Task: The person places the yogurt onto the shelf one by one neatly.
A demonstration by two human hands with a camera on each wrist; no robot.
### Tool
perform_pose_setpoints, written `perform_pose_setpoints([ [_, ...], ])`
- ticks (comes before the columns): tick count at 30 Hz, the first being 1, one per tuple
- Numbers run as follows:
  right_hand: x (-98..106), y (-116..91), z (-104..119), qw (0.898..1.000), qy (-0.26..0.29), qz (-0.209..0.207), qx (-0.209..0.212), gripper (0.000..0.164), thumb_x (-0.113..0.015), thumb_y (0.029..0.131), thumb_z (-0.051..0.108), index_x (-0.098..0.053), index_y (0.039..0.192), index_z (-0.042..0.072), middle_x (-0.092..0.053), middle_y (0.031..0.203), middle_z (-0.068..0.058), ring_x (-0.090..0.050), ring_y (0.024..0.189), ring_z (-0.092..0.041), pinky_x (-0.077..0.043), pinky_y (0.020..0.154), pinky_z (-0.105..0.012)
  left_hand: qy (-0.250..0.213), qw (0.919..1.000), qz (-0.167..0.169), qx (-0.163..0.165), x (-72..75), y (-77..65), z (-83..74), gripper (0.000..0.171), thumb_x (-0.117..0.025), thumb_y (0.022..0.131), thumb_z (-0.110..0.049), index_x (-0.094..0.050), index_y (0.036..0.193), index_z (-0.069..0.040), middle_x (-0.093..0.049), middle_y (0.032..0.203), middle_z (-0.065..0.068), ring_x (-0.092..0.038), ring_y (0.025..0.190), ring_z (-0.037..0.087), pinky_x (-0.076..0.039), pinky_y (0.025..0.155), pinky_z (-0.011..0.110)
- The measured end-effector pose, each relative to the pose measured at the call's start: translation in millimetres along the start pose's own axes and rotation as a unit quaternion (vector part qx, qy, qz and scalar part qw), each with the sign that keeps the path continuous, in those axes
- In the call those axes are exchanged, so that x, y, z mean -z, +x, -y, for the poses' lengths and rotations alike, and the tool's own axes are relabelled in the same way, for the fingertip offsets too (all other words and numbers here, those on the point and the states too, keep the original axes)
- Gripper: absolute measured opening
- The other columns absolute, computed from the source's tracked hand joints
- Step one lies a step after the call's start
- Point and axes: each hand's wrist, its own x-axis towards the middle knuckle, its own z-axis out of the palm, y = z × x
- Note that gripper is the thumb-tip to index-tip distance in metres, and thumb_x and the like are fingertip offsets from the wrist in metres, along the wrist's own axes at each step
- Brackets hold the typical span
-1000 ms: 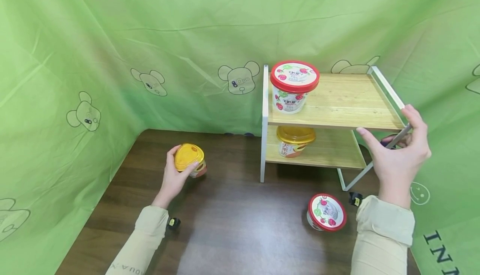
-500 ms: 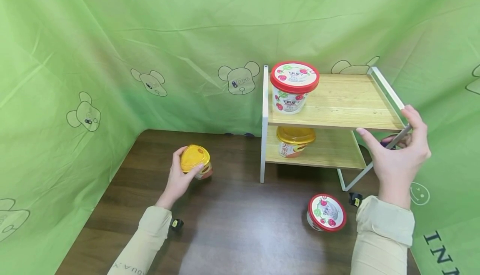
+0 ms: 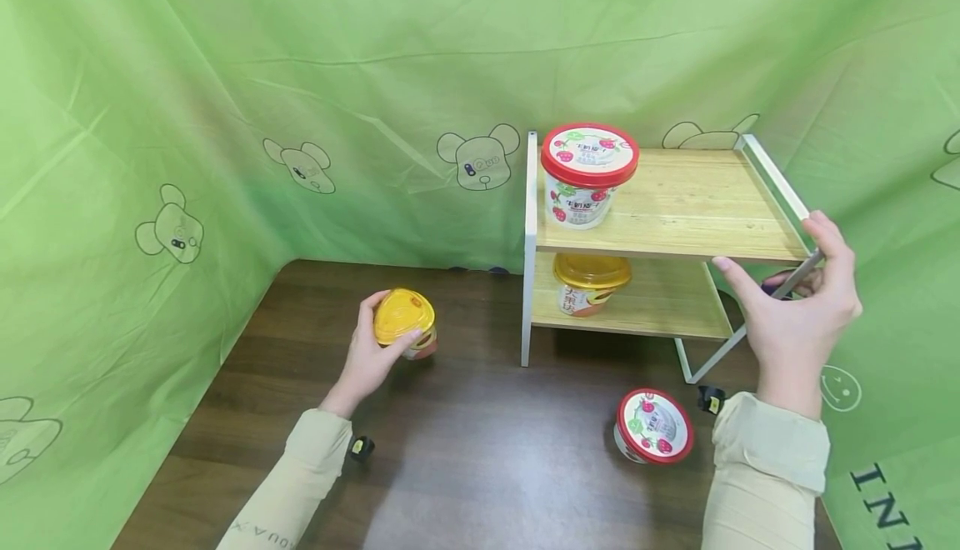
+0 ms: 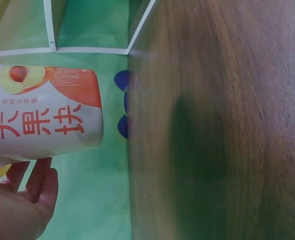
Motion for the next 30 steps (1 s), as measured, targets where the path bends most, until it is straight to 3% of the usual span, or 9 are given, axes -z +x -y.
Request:
perform_pose_setpoints([
  [11, 0.9, -1.0, -0.1, 1.000, 0.002, -0.001, 0.000, 0.074, -0.092, 0.069, 0.003, -0.063, 0.136, 0.016, -0.054, 0.145, 0.000, -0.056, 0.071, -0.001, -0.047, 0.074, -0.016, -0.016, 0.9991, 0.040, -0.002, -13.9, -1.4, -15.0, 0.088, -0.088, 0.083, -0.031, -0.034, 0.150, -0.015, -0.052, 0.135, 0.008, -0.055, 0.116, 0.026, -0.044, 0.100, 0.047],
  [12, 0.9, -1.1, -0.1, 1.000, 0.001, -0.001, 0.000, 0.074, -0.092, 0.069, 0.003, -0.063, 0.136, 0.016, -0.054, 0.145, 0.000, -0.056, 0.071, -0.001, -0.047, 0.074, -0.015, -0.013, 0.9990, 0.042, -0.006, -16.4, -0.7, -10.4, 0.089, -0.088, 0.082, -0.034, -0.034, 0.150, -0.017, -0.053, 0.134, 0.005, -0.055, 0.115, 0.024, -0.044, 0.100, 0.046],
  [19, 0.6, -0.6, -1.1, 1.000, -0.002, 0.000, -0.001, 0.074, -0.092, 0.070, 0.003, -0.062, 0.137, 0.017, -0.054, 0.145, 0.001, -0.056, 0.071, -0.001, -0.047, 0.074, -0.016, -0.020, 0.9977, 0.065, -0.010, -26.0, 0.1, -16.6, 0.089, -0.087, 0.083, -0.038, -0.033, 0.150, -0.018, -0.053, 0.134, 0.001, -0.055, 0.116, 0.020, -0.043, 0.101, 0.045],
  [30, 0.2, 0.2, 0.0, 1.000, 0.001, -0.002, 0.002, 0.074, -0.092, 0.070, 0.004, -0.062, 0.136, 0.016, -0.054, 0.145, 0.001, -0.056, 0.071, 0.000, -0.047, 0.074, -0.015, -0.013, 0.9940, 0.099, -0.044, -46.7, -0.1, -29.1, 0.085, -0.085, 0.084, -0.037, -0.033, 0.149, -0.019, -0.054, 0.133, 0.000, -0.054, 0.117, 0.019, -0.043, 0.101, 0.045],
])
